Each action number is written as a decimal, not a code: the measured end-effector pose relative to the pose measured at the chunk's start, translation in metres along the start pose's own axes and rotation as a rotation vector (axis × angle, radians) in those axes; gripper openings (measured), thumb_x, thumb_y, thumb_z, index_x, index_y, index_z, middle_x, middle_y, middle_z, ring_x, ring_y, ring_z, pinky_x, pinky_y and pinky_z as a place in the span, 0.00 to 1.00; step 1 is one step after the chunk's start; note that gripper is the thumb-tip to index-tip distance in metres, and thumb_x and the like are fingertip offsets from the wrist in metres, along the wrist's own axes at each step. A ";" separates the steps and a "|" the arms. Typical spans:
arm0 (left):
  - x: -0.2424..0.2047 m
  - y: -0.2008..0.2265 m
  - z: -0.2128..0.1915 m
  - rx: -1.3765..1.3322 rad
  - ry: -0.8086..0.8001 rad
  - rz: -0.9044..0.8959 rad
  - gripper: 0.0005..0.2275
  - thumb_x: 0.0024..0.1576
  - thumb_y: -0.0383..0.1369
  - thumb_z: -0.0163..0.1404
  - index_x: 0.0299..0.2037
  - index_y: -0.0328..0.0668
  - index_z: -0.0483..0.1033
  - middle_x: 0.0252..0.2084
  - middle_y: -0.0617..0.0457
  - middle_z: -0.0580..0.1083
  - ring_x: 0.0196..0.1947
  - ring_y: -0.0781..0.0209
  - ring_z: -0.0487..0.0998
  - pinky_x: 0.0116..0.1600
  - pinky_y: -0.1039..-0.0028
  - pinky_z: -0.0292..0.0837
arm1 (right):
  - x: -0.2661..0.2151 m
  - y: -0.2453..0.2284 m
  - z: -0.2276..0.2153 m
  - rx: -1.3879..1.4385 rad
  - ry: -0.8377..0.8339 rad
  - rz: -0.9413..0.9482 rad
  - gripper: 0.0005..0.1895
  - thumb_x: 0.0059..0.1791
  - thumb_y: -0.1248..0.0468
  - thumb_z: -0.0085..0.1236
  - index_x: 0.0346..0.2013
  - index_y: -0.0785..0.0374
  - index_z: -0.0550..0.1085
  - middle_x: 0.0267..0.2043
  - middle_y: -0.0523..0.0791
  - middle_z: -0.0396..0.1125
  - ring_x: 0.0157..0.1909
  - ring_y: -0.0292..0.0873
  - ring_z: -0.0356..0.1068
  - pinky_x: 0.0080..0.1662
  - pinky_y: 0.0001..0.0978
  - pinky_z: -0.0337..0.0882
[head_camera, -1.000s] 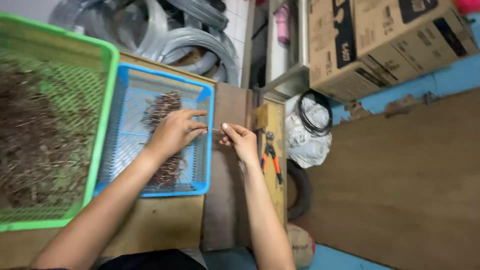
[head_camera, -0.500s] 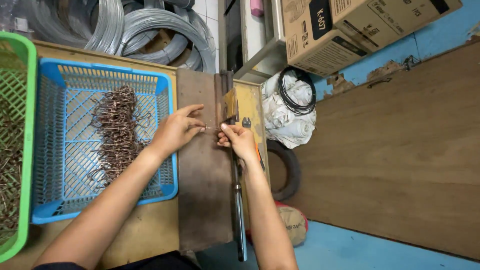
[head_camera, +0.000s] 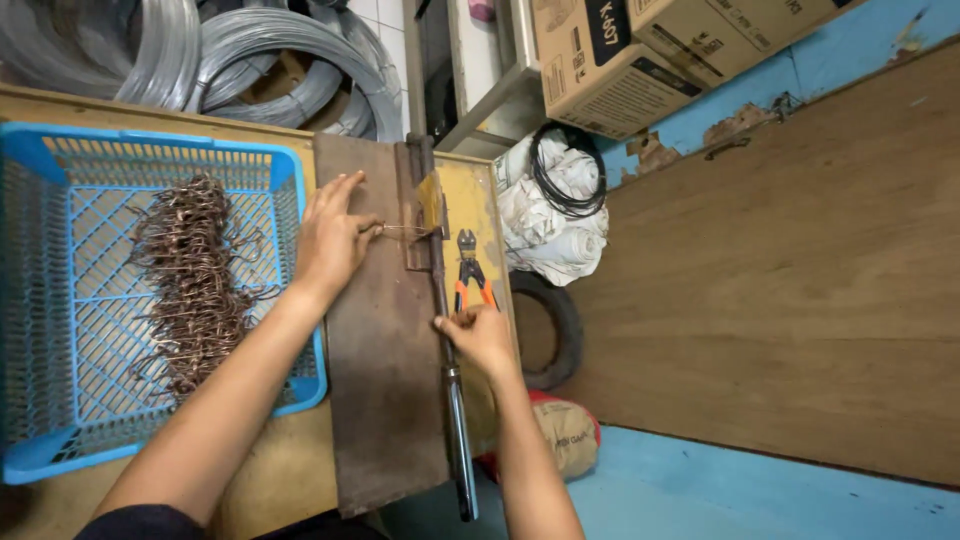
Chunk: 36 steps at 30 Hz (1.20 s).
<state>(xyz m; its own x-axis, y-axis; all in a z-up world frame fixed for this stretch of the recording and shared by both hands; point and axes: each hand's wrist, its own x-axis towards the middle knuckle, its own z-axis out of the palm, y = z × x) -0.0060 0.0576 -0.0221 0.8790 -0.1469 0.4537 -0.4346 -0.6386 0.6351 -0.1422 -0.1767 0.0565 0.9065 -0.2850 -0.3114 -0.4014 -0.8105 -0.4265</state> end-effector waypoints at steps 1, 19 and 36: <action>0.000 -0.004 0.004 -0.003 0.002 0.001 0.05 0.52 0.38 0.63 0.36 0.55 0.87 0.68 0.48 0.69 0.69 0.41 0.64 0.69 0.53 0.60 | -0.006 0.006 0.001 -0.003 0.003 0.000 0.19 0.41 0.48 0.68 0.29 0.62 0.83 0.29 0.54 0.76 0.40 0.63 0.76 0.40 0.48 0.73; 0.009 -0.038 0.060 -0.051 -0.023 -0.175 0.05 0.49 0.33 0.65 0.35 0.56 0.87 0.74 0.36 0.60 0.72 0.25 0.56 0.75 0.52 0.56 | -0.025 0.048 0.005 0.022 -0.039 -0.003 0.18 0.33 0.46 0.74 0.22 0.55 0.82 0.49 0.45 0.75 0.52 0.56 0.75 0.49 0.42 0.74; 0.007 -0.016 0.059 -0.046 -0.070 -0.444 0.10 0.47 0.38 0.67 0.39 0.63 0.85 0.76 0.49 0.59 0.76 0.38 0.50 0.75 0.49 0.54 | -0.044 0.012 -0.043 0.049 0.013 -0.147 0.13 0.33 0.51 0.73 0.21 0.54 0.80 0.56 0.45 0.72 0.62 0.56 0.69 0.60 0.46 0.69</action>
<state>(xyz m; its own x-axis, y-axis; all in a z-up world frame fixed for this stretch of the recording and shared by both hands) 0.0183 0.0220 -0.0662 0.9927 0.0818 0.0889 -0.0195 -0.6175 0.7864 -0.1811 -0.1953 0.1014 0.9576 -0.1713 -0.2318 -0.2694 -0.8182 -0.5079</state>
